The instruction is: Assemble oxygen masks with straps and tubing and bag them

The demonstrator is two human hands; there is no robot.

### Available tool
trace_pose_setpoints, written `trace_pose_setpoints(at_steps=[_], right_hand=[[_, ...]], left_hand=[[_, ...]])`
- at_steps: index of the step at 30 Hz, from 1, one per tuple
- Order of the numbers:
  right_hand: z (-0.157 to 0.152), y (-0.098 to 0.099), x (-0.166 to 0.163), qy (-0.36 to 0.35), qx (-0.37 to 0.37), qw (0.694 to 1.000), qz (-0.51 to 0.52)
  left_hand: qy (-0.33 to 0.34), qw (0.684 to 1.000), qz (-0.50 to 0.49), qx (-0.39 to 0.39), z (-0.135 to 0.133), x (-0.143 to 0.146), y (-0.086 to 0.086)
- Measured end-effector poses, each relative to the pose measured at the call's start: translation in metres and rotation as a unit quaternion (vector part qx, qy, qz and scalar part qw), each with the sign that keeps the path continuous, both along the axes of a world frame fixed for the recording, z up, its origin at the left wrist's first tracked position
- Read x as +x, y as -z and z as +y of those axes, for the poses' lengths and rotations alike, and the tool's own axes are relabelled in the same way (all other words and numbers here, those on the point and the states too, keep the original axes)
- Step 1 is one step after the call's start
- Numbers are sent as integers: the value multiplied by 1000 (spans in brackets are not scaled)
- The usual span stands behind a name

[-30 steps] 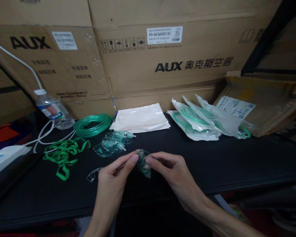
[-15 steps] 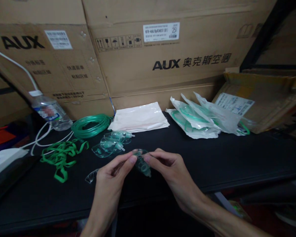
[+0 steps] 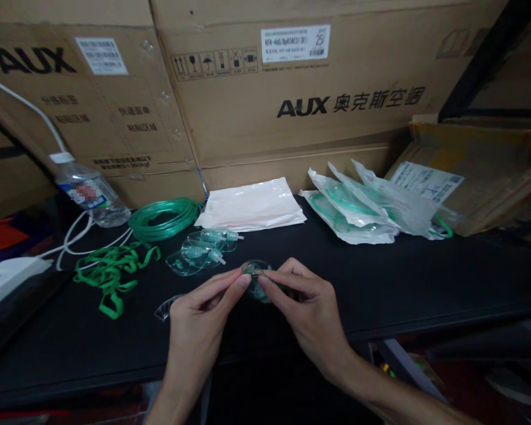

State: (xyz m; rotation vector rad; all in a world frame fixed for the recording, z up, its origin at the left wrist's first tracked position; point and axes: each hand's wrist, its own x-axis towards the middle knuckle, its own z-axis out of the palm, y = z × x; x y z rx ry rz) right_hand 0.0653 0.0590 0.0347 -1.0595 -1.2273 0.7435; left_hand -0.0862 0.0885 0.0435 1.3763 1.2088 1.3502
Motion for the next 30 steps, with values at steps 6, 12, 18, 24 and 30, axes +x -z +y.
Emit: trace_pose_setpoints(at_steps=[6, 12, 18, 24, 30], right_hand=[[-1, -2, 3, -39, -8, 999, 13], [0, -3, 5, -76, -18, 996, 37], [-2, -8, 8, -104, -50, 992, 51], [-2, -12, 9, -124, -58, 987, 78], [-1, -9, 8, -121, -44, 990, 62]], left_hand=[[-3, 1000, 6, 0, -1, -1, -1], [5, 1000, -4, -7, 4, -7, 5], [28, 1000, -6, -9, 6, -14, 7], [33, 999, 18, -2, 3, -17, 1], [48, 998, 34, -2, 4, -19, -3]])
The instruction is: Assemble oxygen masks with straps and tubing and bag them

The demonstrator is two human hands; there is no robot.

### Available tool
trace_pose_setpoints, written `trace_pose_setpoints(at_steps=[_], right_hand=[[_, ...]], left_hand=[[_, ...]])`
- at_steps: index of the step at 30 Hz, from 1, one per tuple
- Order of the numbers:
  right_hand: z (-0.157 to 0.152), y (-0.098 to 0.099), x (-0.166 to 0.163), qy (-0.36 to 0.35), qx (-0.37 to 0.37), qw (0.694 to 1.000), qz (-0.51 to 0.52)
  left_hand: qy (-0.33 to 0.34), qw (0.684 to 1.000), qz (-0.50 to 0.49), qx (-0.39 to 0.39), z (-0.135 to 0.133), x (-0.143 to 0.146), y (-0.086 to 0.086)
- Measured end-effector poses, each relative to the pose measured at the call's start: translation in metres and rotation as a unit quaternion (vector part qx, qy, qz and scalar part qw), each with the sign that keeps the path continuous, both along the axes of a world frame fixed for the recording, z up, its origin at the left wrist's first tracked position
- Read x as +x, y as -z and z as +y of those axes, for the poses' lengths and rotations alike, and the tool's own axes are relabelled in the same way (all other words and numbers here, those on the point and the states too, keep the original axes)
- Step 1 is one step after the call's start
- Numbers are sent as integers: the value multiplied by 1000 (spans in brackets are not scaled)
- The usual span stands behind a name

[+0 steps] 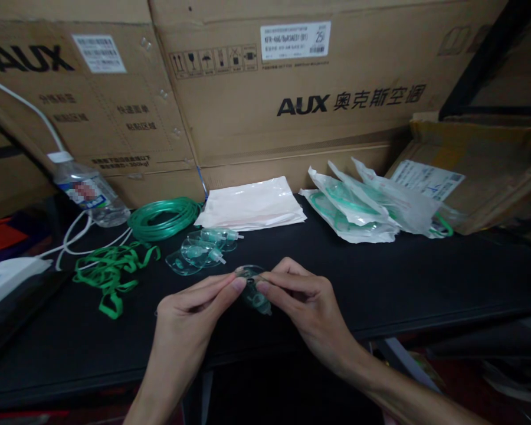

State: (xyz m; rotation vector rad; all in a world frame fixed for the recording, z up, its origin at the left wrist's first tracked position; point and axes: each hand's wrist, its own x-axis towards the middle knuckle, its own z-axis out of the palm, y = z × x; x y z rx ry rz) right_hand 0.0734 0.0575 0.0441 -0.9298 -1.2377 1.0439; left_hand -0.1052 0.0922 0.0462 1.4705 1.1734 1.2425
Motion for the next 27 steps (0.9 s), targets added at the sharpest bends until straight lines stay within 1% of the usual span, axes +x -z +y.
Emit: trace_pose_setpoints(at_steps=[4, 7, 9, 14, 16, 18, 20, 22, 24, 27], right_hand=[[1, 3, -1, 8, 11, 1000, -8], [1, 2, -1, 1, 13, 1000, 0], [1, 0, -1, -15, 9, 1000, 18], [0, -4, 1, -85, -20, 994, 69], [0, -5, 2, -103, -30, 991, 83], [1, -6, 3, -120, -41, 987, 102], [2, -8, 4, -140, -65, 980, 123], [5, -12, 6, -157, -108, 972, 138], [9, -16, 10, -181, -166, 957, 153], [13, -22, 18, -214, -255, 928, 169]], left_hand=[[1, 1000, 1, -11, 0, 1, -1], [0, 999, -8, -36, 0, 0, -2], [8, 998, -22, -55, 0, -2, 0], [31, 993, -37, -105, 3, -10, 1], [40, 995, -20, -87, 3, -12, -3], [66, 997, 6, -27, 3, -13, -10], [105, 993, 29, 34, 3, -12, -17], [134, 988, 38, 59, 3, -10, -22], [160, 985, 39, 41, 2, -9, -24], [220, 973, 58, -28, -3, -6, -23]])
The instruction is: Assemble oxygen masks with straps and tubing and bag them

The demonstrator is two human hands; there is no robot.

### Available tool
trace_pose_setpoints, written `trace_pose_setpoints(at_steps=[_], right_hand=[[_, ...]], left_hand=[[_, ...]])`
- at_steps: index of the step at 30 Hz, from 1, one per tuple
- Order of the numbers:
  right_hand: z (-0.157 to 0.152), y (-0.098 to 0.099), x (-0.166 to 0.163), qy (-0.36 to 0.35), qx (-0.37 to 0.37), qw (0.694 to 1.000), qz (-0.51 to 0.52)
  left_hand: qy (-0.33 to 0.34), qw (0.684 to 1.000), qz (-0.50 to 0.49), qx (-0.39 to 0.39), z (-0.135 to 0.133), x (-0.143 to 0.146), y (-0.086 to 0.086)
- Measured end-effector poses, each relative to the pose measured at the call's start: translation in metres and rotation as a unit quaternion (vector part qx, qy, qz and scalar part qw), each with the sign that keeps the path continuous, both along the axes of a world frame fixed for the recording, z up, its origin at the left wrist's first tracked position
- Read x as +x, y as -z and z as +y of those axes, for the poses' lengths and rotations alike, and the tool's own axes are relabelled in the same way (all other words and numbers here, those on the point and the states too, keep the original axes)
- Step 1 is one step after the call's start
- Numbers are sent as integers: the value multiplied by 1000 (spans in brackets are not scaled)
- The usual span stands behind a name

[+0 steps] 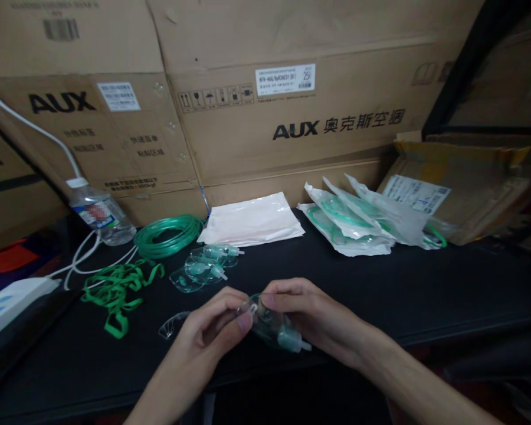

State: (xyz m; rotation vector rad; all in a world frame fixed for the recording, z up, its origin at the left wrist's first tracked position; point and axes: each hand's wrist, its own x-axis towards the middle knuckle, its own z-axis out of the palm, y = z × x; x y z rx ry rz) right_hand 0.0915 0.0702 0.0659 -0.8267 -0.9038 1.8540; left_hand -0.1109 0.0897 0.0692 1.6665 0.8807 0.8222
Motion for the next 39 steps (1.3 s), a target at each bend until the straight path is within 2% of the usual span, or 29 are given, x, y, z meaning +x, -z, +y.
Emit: trace_pose_setpoints(at_steps=[2, 4, 7, 11, 14, 22, 30, 33, 35, 37, 39], right_hand=[[2, -1, 5, -20, -38, 999, -9], [2, 1, 9, -27, -51, 998, -23], [0, 6, 14, 20, -12, 999, -40], [-6, 12, 20, 94, 85, 991, -50], [-11, 13, 21, 78, 132, 983, -105], [-13, 13, 20, 93, 149, 970, -167], [-13, 27, 16, 106, 203, 941, -250], [-11, 32, 14, 126, 220, 926, -281], [-10, 33, 14, 138, 214, 921, -296], [-10, 31, 14, 136, 208, 919, -307], [-10, 30, 15, 129, 211, 918, -311]], left_hand=[[-1, 999, 16, -52, -6, 3, 2], [-39, 993, 8, -111, -11, 7, 5], [-70, 983, -9, -167, -14, 15, 9], [-79, 988, -18, -133, -11, 21, 9], [-91, 988, -18, -124, -9, 23, 9], [-22, 993, 16, -113, -5, 18, 10], [-17, 991, 20, -134, -8, 22, 13], [-56, 995, 76, -43, -5, 8, 7], [-136, 979, 136, 69, -1, -13, -1], [-245, 931, 204, 177, 6, -41, -11], [-338, 864, 283, 245, 19, -68, -17]])
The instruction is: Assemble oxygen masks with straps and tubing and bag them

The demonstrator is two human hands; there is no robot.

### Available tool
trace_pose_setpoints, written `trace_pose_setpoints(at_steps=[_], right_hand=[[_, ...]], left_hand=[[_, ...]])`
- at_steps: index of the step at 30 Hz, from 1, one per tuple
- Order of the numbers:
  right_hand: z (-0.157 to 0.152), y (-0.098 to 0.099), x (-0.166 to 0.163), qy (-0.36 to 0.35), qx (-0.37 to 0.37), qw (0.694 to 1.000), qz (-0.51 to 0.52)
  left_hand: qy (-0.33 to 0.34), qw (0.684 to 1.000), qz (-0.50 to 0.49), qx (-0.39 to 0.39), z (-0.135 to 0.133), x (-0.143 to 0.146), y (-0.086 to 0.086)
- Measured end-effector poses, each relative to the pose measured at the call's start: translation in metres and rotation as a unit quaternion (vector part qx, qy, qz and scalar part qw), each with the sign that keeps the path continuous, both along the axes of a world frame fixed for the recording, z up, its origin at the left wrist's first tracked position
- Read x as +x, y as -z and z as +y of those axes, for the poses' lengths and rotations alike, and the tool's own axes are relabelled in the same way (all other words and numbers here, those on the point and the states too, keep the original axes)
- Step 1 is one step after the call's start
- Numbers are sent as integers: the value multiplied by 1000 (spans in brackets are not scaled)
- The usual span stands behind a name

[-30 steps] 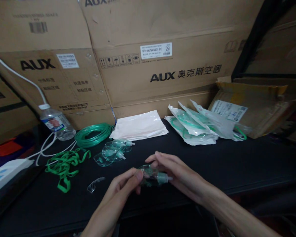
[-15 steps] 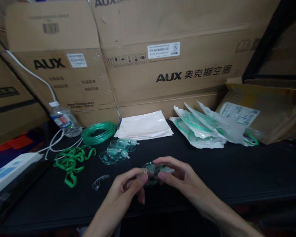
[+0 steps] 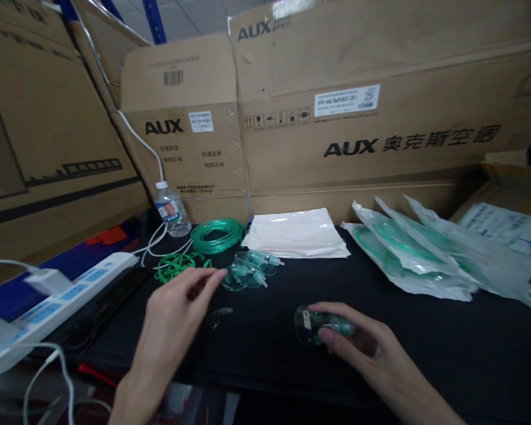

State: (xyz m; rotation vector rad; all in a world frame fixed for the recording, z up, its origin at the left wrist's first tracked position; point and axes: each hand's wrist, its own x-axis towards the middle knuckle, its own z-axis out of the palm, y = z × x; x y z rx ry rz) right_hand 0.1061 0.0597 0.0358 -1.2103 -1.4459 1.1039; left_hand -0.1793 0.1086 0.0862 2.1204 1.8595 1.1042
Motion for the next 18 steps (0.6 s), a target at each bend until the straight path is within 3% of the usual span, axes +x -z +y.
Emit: trace_pose_setpoints(at_steps=[3, 7, 10, 14, 18], right_hand=[[0, -1, 0, -10, 10, 1000, 2], [-1, -1, -1, -10, 16, 1000, 23], [-2, -4, -1, -22, 14, 999, 24], [-4, -9, 1, -39, 7, 999, 19], [-5, -8, 1, -41, 1, 999, 26]], left_hand=[[-71, 988, 138, -2, 26, -31, 2], [-41, 973, 226, -9, 58, -47, 10], [-44, 990, 134, 2, 68, -49, -3], [-74, 996, -17, 37, 69, -46, -45], [-44, 965, -241, 99, 79, -38, -80]])
